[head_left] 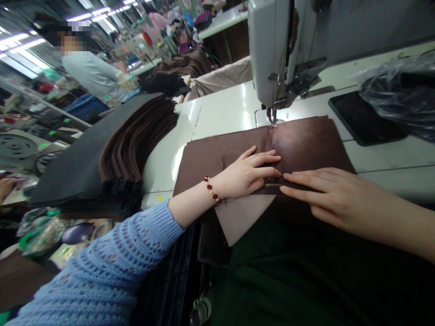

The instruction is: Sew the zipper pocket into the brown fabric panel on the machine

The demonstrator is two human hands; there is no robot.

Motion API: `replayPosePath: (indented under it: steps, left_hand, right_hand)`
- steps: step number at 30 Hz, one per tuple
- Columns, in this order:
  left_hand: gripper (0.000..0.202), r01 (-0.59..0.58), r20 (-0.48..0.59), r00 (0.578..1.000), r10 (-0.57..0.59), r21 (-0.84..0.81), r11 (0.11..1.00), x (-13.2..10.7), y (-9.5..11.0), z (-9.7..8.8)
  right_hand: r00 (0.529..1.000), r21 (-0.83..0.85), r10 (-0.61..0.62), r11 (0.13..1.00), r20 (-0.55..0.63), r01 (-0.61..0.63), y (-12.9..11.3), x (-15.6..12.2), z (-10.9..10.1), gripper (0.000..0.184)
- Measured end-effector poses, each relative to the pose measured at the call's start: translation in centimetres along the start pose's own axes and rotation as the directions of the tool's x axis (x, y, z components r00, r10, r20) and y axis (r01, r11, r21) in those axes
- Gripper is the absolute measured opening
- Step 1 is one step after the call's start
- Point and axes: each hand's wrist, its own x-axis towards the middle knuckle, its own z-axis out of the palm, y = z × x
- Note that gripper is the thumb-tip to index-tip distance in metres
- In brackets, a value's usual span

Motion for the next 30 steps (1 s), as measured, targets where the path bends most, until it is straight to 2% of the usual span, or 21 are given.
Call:
replayPosePath:
  steps: [8, 17, 21, 26, 30]
  left_hand:
    - [0.038, 0.007, 0.048, 0.999, -0.005, -0.025, 1.0, 0.3, 0.3, -0.6]
    - [0.034, 0.041, -0.014, 0.999, -0.04, 0.014, 0.999, 0.0, 0.8, 0.3]
    - [0.037, 0.052, -0.015, 0.999, -0.052, -0.002, 0.999, 0.1, 0.9, -0.2]
    - [0.023, 0.133, -0.016, 0.991, -0.133, 0.028, 0.991, 1.2, 1.4, -0.9]
    - [0.027, 0.197, -0.081, 0.978, -0.192, 0.045, 0.979, 2.7, 1.5, -0.5]
  right_hand:
    - [0.998, 0.021, -0.012, 1.0, 0.068, 0.011, 0.5, 0.4, -0.4, 0.053]
    - [0.998, 0.01, -0.047, 0.999, 0.031, 0.047, 1.2, 0.2, -0.2, 0.058]
    - [0.992, 0.021, -0.094, 0.995, 0.08, 0.093, 1.7, 0.7, -0.5, 0.06]
    - [0.99, 0.041, -0.084, 0.996, 0.113, 0.079, 1.9, 1.0, -0.6, 0.064]
    - [0.993, 0.05, -0.081, 0.996, 0.084, 0.077, 1.8, 0.9, -0.5, 0.065]
